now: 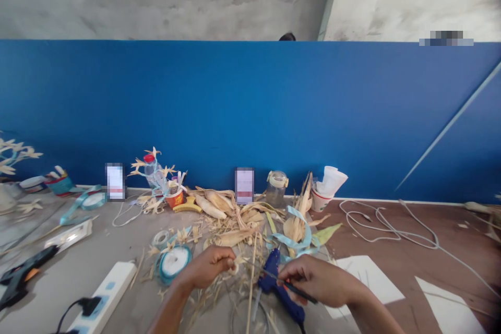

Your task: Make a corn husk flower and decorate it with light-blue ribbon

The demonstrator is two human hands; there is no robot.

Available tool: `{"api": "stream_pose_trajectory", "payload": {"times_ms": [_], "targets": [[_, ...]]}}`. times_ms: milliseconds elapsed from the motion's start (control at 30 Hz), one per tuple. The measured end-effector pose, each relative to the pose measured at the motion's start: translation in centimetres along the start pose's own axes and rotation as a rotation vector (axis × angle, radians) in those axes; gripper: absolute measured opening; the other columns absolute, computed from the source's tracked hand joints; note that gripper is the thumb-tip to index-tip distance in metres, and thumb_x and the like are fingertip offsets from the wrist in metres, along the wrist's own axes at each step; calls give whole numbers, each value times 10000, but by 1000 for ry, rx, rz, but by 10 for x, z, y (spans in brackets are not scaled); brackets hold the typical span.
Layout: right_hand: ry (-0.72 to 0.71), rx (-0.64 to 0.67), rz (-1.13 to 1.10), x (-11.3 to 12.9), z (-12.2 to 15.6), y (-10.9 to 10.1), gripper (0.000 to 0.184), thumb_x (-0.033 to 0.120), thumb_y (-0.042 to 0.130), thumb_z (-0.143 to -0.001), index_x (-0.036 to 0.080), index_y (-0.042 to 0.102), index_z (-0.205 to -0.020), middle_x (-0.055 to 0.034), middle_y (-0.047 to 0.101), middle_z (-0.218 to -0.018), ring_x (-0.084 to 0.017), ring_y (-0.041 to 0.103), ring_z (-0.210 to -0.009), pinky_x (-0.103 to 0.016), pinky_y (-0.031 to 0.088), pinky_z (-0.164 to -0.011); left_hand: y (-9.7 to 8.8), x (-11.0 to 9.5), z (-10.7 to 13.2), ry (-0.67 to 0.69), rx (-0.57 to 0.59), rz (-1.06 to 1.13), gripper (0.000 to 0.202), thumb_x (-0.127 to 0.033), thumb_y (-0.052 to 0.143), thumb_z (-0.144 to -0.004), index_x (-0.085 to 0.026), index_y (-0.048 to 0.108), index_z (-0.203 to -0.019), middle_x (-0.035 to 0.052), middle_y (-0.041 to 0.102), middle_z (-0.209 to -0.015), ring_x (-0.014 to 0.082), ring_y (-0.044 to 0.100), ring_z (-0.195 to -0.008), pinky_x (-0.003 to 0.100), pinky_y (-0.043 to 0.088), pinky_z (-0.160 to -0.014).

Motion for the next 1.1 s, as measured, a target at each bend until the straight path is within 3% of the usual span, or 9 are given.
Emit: {"api": "stream_pose_trajectory", "payload": {"times_ms": [167,367,500,767,900,1100], "targets": [[1,-6,5,-3,-1,1,171,87,433,-667,156,578,-606,25,514,-543,-75,423,-503,-169,336,-509,-1,-2,0,8,14,1,347,-442,440,-836,-174,593,-678,-13,470,-618,137,401,-602,218,304,-558],[-22,-37,-6,-13,-5,1,238,335,504,-787,135,633,-787,5,550,-555,-77,443,-466,-180,342,-488,-1,3,-1,-18,22,-29,317,-414,438,-841,-167,570,-691,-16,488,-648,134,429,-634,213,319,-585],[-6,-16,-8,-14,0,1,305,392,500,-797,121,630,-850,3,551,-569,-77,450,-477,-184,340,-495,-1,4,0,-29,10,-38,311,-406,431,-843,-168,549,-679,-20,470,-645,133,425,-636,219,322,-596],[33,6,-37,-21,2,4,249,227,494,-747,140,631,-936,22,552,-598,-73,460,-510,-176,347,-520,-3,0,0,-36,2,-41,323,-431,433,-837,-167,548,-690,-16,483,-663,136,436,-656,214,333,-604],[54,24,-64,-24,1,5,318,109,443,-670,161,652,-904,41,533,-570,-59,461,-509,-154,328,-509,-3,1,0,-30,-1,-18,339,-448,432,-834,-165,547,-688,-15,484,-666,135,428,-652,217,331,-605],[73,43,-120,-18,5,4,293,159,454,-675,149,656,-886,44,514,-532,-57,433,-473,-156,311,-482,-4,4,0,-28,-14,-22,345,-453,439,-831,-162,564,-694,-18,489,-656,130,406,-632,217,317,-594]]}}
Point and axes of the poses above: each hand's wrist, its own z-axis away from the middle knuckle, its own y-axis out of the palm, x = y × z, the point moved 4 cm from there along -z, towards the middle knuckle
